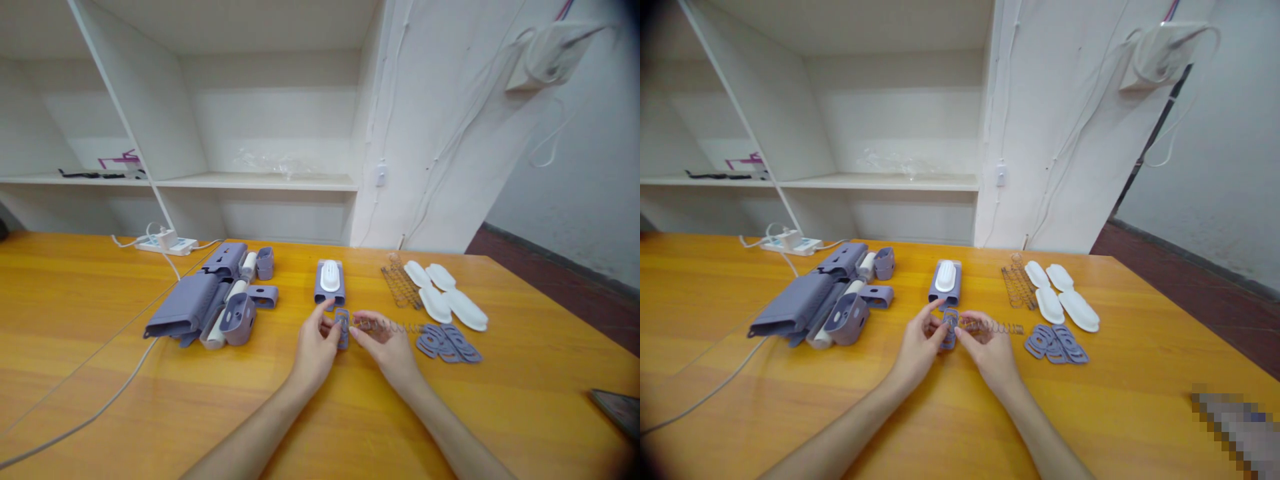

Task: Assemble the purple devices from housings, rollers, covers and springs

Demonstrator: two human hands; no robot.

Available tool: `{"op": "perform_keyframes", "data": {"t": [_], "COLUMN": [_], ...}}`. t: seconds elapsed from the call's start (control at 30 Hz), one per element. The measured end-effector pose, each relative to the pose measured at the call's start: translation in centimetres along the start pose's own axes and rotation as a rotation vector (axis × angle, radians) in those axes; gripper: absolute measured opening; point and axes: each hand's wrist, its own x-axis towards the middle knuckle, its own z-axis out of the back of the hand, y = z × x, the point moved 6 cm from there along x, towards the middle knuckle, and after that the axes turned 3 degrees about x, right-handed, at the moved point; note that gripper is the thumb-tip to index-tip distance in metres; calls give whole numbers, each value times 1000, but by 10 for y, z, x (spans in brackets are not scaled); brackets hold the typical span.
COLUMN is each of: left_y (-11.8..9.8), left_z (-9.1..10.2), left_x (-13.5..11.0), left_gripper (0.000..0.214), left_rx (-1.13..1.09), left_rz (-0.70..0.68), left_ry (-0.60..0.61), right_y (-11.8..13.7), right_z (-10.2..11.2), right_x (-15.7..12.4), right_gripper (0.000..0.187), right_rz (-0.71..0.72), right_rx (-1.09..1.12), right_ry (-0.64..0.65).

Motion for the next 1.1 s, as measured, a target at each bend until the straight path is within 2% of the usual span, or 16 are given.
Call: {"op": "perform_keyframes", "data": {"t": [0.13, 0.23, 0.33, 0.43, 0.67, 0.9, 1.1], "left_y": [4, 7, 8, 6, 4, -4, 0], "left_z": [-2, -1, 2, 0, 0, 0, -6], "left_x": [1, 1, 1, 0, 1, -5, -3], "left_gripper": [30, 24, 30, 40, 26, 43, 48], "left_rx": [6, -79, -183, -267, -170, -189, -316], "left_rz": [17, 53, 91, 132, 106, 242, 259], "left_ry": [29, -7, -48, -18, -1, -4, 50], "right_y": [4, 9, 14, 15, 5, -6, -6], "right_z": [-3, -1, 1, 1, -1, 0, -1], "right_x": [-2, -2, -3, -4, -4, -4, -4], "right_gripper": [25, 18, 14, 16, 25, 26, 25], "right_rz": [-4, 40, 72, 68, -12, 27, 72], "right_rx": [30, -27, -111, -136, -32, -79, -101], "right_ry": [78, 70, 44, 29, 29, -29, -58]}}
